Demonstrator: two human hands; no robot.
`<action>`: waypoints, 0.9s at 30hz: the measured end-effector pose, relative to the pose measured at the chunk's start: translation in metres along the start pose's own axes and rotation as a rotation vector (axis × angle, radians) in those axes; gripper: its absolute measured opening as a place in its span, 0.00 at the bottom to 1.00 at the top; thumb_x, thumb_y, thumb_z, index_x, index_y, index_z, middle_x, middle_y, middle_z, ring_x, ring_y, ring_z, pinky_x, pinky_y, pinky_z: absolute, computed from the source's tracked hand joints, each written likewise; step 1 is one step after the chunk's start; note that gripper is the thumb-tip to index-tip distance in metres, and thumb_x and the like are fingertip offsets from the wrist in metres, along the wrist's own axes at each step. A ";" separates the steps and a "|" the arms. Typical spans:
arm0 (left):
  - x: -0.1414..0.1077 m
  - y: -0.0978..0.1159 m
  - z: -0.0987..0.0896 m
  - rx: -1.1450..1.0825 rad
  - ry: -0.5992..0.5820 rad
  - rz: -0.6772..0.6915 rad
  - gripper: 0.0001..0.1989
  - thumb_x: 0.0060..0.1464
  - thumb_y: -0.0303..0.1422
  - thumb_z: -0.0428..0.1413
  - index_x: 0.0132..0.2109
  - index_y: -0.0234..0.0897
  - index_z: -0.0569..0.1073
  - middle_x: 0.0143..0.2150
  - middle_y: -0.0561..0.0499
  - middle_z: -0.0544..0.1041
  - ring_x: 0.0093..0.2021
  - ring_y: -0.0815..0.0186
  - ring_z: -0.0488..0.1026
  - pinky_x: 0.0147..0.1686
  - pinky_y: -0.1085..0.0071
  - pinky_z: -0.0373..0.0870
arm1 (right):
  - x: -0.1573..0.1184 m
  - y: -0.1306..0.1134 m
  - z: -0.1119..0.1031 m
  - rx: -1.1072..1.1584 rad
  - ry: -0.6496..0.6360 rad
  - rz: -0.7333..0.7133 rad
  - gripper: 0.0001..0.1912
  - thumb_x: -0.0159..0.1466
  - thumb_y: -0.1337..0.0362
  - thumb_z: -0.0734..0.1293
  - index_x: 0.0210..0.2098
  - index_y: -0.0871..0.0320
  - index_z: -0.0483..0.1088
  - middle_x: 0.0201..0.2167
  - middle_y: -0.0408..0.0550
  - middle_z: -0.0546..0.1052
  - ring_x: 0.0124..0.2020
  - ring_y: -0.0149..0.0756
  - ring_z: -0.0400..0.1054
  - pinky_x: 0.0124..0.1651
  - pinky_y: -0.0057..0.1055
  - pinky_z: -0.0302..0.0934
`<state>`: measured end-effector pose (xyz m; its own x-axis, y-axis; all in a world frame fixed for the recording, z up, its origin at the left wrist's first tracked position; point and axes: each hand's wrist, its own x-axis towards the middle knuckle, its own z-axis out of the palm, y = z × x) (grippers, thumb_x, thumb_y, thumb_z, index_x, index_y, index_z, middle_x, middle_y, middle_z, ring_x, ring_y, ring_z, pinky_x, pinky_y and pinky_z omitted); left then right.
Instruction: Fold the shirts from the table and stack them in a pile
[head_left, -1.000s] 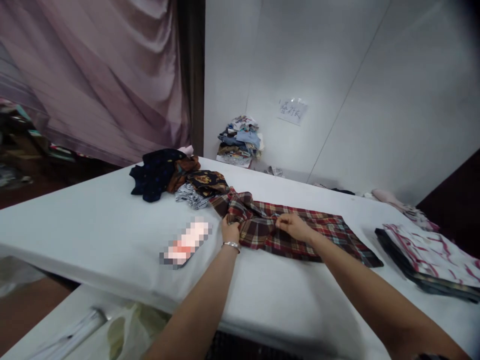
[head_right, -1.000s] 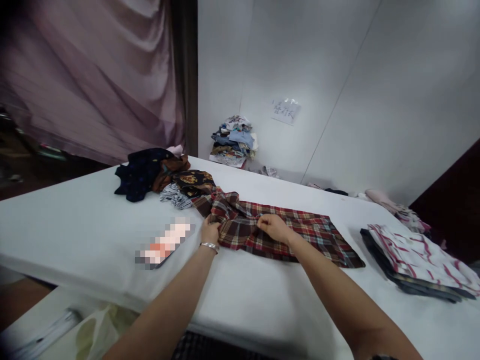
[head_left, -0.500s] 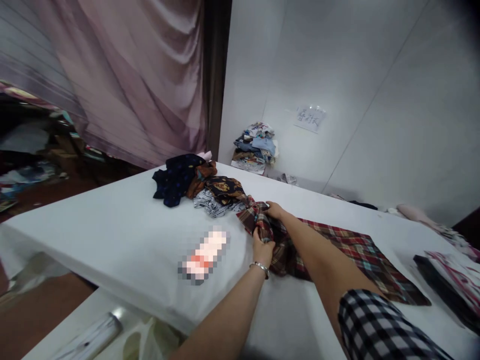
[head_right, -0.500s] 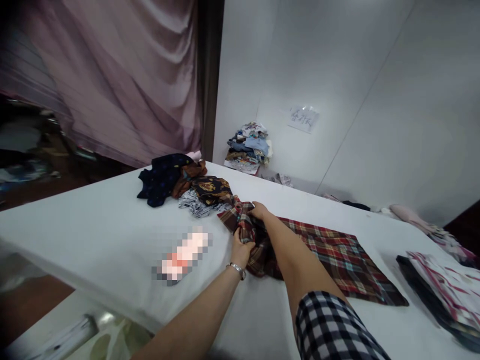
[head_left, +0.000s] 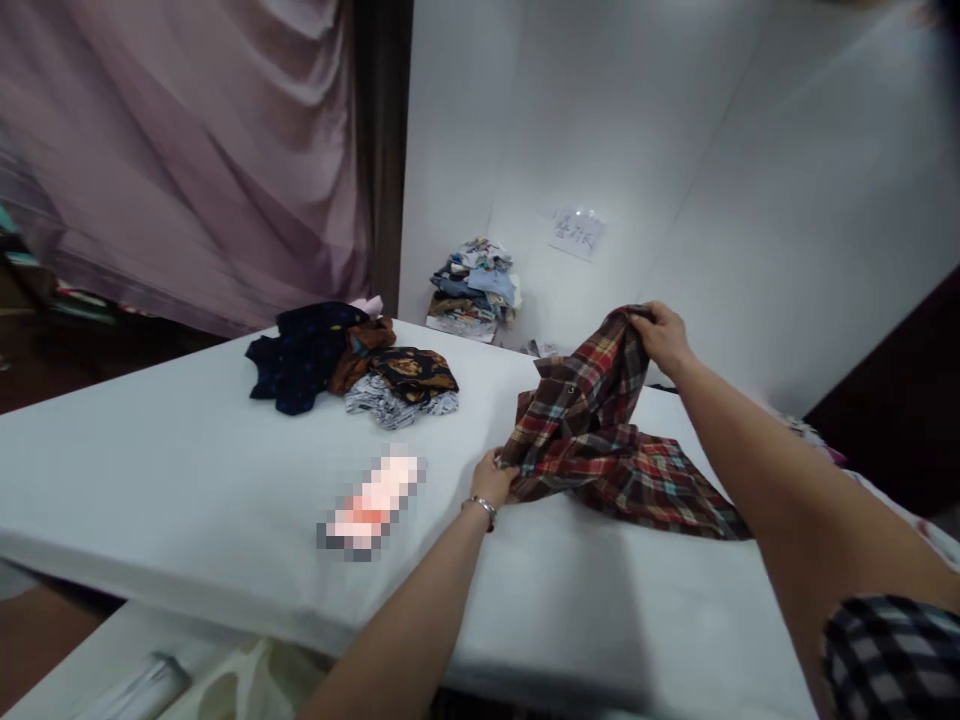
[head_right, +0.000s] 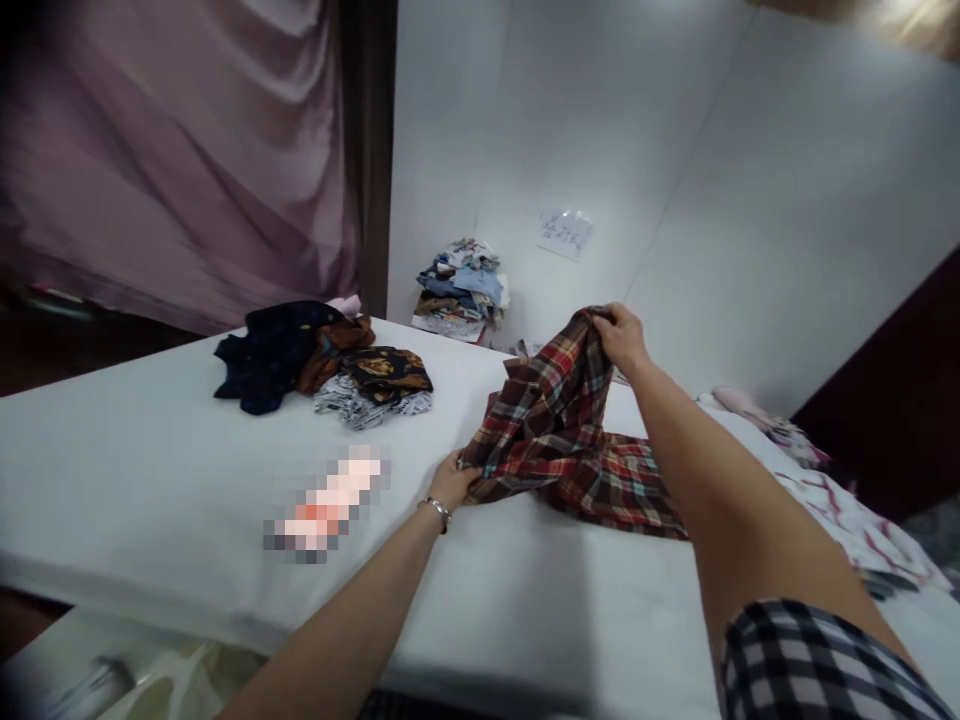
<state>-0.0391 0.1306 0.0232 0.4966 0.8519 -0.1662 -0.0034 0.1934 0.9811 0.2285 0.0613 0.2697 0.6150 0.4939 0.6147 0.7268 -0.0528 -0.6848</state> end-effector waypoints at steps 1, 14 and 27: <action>-0.002 0.001 0.000 0.041 -0.018 0.013 0.12 0.41 0.22 0.61 0.34 0.42 0.75 0.34 0.46 0.80 0.40 0.54 0.79 0.45 0.60 0.74 | -0.006 0.000 -0.019 0.033 -0.036 0.013 0.03 0.56 0.65 0.68 0.31 0.57 0.71 0.25 0.40 0.72 0.29 0.32 0.63 0.37 0.31 0.62; 0.011 0.122 -0.032 0.655 0.242 0.363 0.05 0.56 0.29 0.53 0.34 0.40 0.74 0.38 0.46 0.79 0.47 0.56 0.74 0.51 0.64 0.67 | -0.134 0.038 -0.152 0.233 -0.426 0.516 0.18 0.45 0.66 0.77 0.37 0.55 0.76 0.29 0.45 0.80 0.25 0.35 0.72 0.26 0.31 0.68; 0.020 0.134 -0.048 1.141 0.137 0.289 0.10 0.42 0.24 0.63 0.19 0.36 0.71 0.21 0.47 0.75 0.38 0.50 0.78 0.45 0.58 0.71 | -0.189 0.060 -0.151 0.607 -0.512 0.637 0.20 0.48 0.65 0.76 0.42 0.54 0.76 0.37 0.46 0.82 0.33 0.38 0.77 0.37 0.36 0.73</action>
<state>-0.0713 0.1973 0.1461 0.5072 0.8512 0.1352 0.7103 -0.5017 0.4938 0.2021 -0.1659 0.1718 0.5257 0.8472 -0.0774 -0.0554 -0.0567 -0.9969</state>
